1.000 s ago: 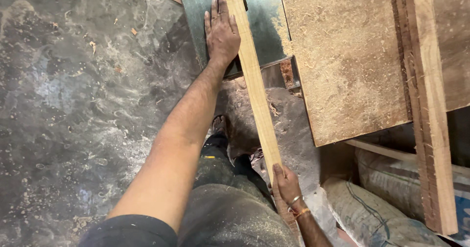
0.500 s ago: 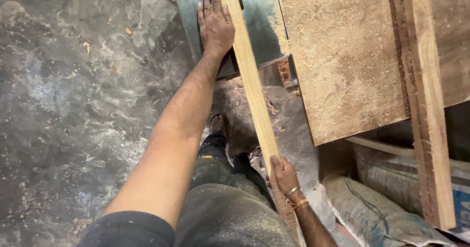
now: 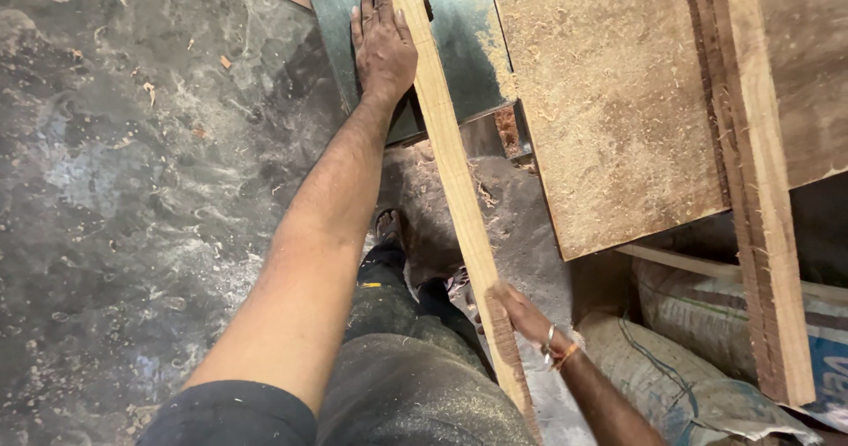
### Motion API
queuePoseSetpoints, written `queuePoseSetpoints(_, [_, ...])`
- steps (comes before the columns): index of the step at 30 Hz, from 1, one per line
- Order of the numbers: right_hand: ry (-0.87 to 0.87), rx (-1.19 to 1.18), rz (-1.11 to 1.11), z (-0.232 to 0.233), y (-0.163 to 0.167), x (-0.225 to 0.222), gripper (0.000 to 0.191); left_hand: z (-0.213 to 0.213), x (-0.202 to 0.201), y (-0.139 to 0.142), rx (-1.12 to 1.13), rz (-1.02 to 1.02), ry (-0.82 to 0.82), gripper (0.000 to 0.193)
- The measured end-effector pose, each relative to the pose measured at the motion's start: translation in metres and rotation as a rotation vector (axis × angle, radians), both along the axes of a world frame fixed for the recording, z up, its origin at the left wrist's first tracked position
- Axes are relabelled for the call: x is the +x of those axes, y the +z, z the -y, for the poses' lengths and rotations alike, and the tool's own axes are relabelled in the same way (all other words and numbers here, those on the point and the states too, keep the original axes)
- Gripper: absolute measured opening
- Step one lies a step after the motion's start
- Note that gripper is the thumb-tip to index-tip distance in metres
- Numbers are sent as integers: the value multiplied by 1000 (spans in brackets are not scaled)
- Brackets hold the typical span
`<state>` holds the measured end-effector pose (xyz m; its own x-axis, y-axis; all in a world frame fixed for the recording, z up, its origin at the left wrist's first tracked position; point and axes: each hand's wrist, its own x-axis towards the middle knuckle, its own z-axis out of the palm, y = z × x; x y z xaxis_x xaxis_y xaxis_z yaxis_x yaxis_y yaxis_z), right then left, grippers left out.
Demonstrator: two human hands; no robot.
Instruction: The person feeds long thin wooden strips one at a time along the fence of a table saw, guiding each strip past the blade to rip it, then carries the cut strip to a nearby table and stacks it with the finished strips. The person repeats this cutting and stacking cycle throughout the episode.
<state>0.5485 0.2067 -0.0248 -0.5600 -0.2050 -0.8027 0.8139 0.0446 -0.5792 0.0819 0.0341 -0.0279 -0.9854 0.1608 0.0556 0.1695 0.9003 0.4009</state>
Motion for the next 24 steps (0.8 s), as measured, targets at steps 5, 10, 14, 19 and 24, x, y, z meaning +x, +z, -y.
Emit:
queuePoseSetpoints(5, [105, 62, -32, -3, -12, 0, 60, -1, -1, -1, 30, -14, 11, 59])
queuePoseSetpoints(10, [-158, 246, -4, 20, -5, 9, 56, -2, -2, -3, 35, -22, 22, 59])
queuePoseSetpoints(14, [-210, 337, 26, 26, -6, 12, 66, -3, -2, -4, 46, -32, 24, 59])
queuePoseSetpoints(19, [-187, 29, 31, 5, -13, 6, 93, -3, -2, -2, 61, -22, 27, 59])
queuePoseSetpoints(24, [-129, 136, -48, 5, -5, 5, 93, -3, -1, 0, 67, -69, 28, 58])
